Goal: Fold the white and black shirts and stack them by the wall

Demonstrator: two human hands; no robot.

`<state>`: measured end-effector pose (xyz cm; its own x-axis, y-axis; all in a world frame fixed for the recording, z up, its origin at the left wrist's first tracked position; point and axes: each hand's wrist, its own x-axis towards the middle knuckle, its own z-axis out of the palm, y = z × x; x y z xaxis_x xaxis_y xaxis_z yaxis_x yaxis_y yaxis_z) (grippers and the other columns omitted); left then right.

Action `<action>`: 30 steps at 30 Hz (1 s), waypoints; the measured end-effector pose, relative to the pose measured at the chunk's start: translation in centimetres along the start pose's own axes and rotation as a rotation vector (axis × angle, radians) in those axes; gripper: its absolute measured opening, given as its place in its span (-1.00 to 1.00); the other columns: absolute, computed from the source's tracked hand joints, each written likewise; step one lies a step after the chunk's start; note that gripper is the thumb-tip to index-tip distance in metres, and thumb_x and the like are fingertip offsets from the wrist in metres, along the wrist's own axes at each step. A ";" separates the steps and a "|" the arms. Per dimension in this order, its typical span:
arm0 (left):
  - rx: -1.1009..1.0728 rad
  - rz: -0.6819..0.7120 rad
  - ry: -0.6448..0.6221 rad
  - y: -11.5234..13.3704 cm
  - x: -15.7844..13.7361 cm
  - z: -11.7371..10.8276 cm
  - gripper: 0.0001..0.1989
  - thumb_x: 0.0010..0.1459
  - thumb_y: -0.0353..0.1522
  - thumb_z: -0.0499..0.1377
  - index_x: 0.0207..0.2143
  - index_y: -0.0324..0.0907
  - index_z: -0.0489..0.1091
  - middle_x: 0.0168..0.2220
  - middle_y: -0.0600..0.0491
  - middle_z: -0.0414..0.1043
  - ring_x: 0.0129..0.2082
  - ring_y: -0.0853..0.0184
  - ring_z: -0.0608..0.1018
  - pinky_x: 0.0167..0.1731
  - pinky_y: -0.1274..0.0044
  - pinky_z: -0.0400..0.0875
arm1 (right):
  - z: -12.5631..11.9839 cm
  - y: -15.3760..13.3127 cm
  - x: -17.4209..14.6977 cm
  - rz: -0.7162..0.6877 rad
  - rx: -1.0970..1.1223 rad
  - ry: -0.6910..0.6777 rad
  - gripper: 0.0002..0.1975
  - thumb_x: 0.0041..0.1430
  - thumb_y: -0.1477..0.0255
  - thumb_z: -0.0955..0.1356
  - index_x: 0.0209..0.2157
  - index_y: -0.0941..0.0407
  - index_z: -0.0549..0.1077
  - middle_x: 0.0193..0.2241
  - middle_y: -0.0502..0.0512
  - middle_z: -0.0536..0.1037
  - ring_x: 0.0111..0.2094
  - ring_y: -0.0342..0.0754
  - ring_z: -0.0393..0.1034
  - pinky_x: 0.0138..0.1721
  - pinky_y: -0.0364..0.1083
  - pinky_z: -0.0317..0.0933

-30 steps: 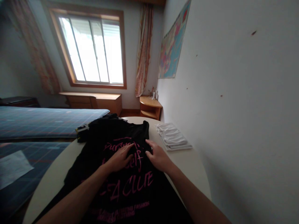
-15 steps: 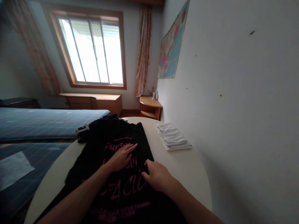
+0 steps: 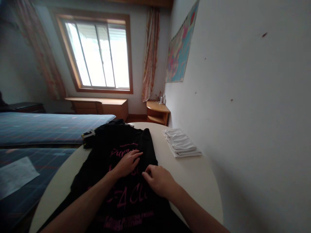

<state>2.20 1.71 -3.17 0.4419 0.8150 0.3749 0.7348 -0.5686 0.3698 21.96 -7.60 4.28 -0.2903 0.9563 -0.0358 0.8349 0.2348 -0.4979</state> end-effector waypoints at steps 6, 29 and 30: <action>-0.021 0.017 0.014 0.0 -0.1 -0.1 -0.61 0.32 -0.28 0.04 0.15 -0.08 0.38 0.15 -0.07 0.39 0.13 0.16 0.43 0.16 0.27 0.28 | -0.1 0.6 6.9 -0.135 -0.017 0.250 -0.74 0.28 0.49 0.24 -0.10 0.17 0.52 -0.13 0.17 0.57 -0.10 -0.06 0.45 -0.04 -0.15 0.20; -0.115 0.062 -0.003 0.0 -0.2 -0.7 -0.61 0.23 -0.42 0.07 0.07 -0.09 0.47 0.08 -0.05 0.46 0.12 0.17 0.44 0.18 0.28 0.29 | 3.0 0.8 21.9 0.133 -0.328 0.333 -0.66 0.25 0.42 0.30 0.02 0.25 0.41 0.00 0.40 0.47 0.05 0.16 0.35 -0.02 0.00 0.26; -0.114 0.059 -0.003 0.0 -0.2 -0.7 -0.61 0.24 -0.41 0.07 0.08 -0.09 0.46 0.09 -0.05 0.46 0.12 0.17 0.43 0.18 0.28 0.29 | 2.8 0.8 22.0 0.153 -0.318 0.340 -0.68 0.25 0.44 0.29 0.01 0.25 0.42 -0.01 0.40 0.49 0.05 0.15 0.35 -0.02 0.00 0.26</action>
<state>1.78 1.50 -2.68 0.4845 0.7798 0.3965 0.6441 -0.6247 0.4415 14.95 13.16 0.62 -0.0281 0.9742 0.2238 0.9728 0.0781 -0.2181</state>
